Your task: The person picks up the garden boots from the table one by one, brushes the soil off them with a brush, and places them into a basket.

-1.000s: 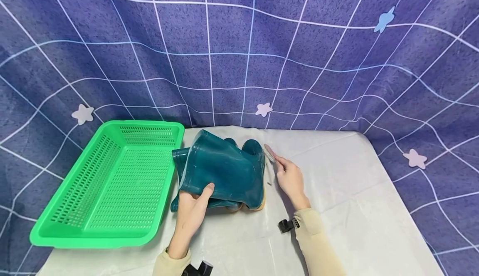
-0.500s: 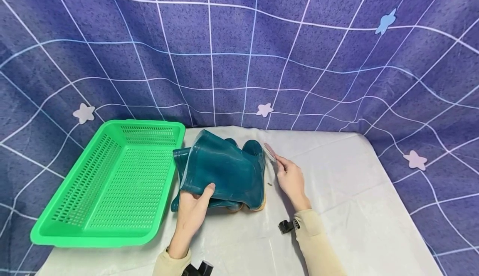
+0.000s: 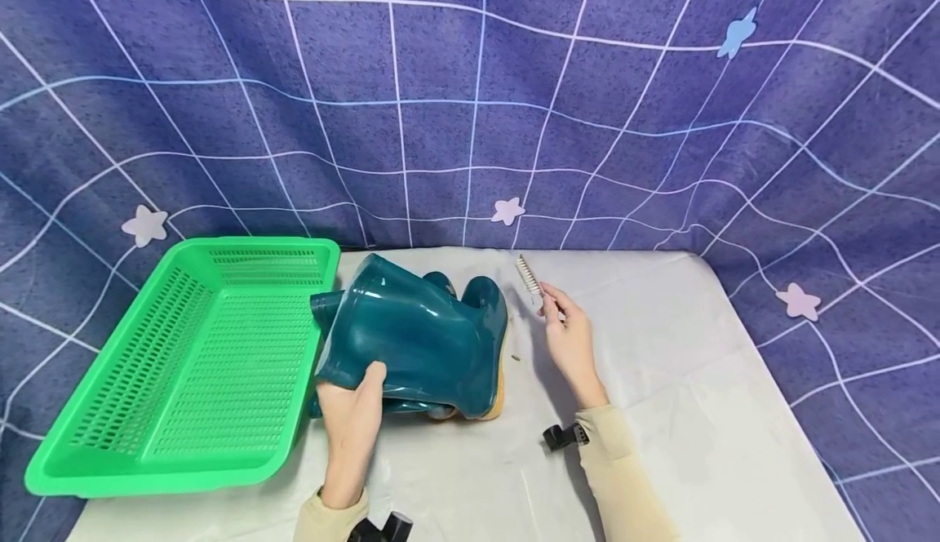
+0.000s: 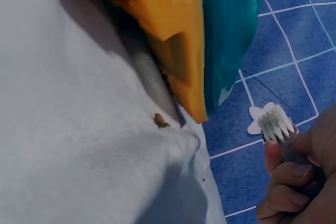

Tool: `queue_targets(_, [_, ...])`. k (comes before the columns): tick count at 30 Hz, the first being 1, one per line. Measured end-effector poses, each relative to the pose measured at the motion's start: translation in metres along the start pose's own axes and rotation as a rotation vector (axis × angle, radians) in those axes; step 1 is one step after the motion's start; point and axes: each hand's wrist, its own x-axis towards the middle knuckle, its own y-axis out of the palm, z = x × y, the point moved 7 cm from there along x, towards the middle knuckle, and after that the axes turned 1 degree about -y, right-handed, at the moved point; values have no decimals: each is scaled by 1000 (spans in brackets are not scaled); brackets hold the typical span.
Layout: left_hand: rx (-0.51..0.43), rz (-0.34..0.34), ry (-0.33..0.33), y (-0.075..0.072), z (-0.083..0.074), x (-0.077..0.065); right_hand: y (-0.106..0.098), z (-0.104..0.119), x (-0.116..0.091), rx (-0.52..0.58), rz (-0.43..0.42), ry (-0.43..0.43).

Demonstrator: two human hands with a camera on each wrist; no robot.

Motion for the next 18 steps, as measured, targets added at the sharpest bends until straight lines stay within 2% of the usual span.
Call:
queue_targets(7, [-83,-12,-20,-1,1,1,9,1,-3,-48,72,-11])
queue_targets(9, [-92,-11,-26,-1,2,2,14,0,-4,-96,121,-30])
queue_targets(12, [-89,-7,-32,-1,3,3,18,-6,-7,-229,161,-47])
queue_targets(15, [-85,0,-35,0,3,2,16,-12,-9,-333,131,-33])
queue_targets(18, [-82,7,-36,1,3,1,14,-14,-9,-281,108,-17])
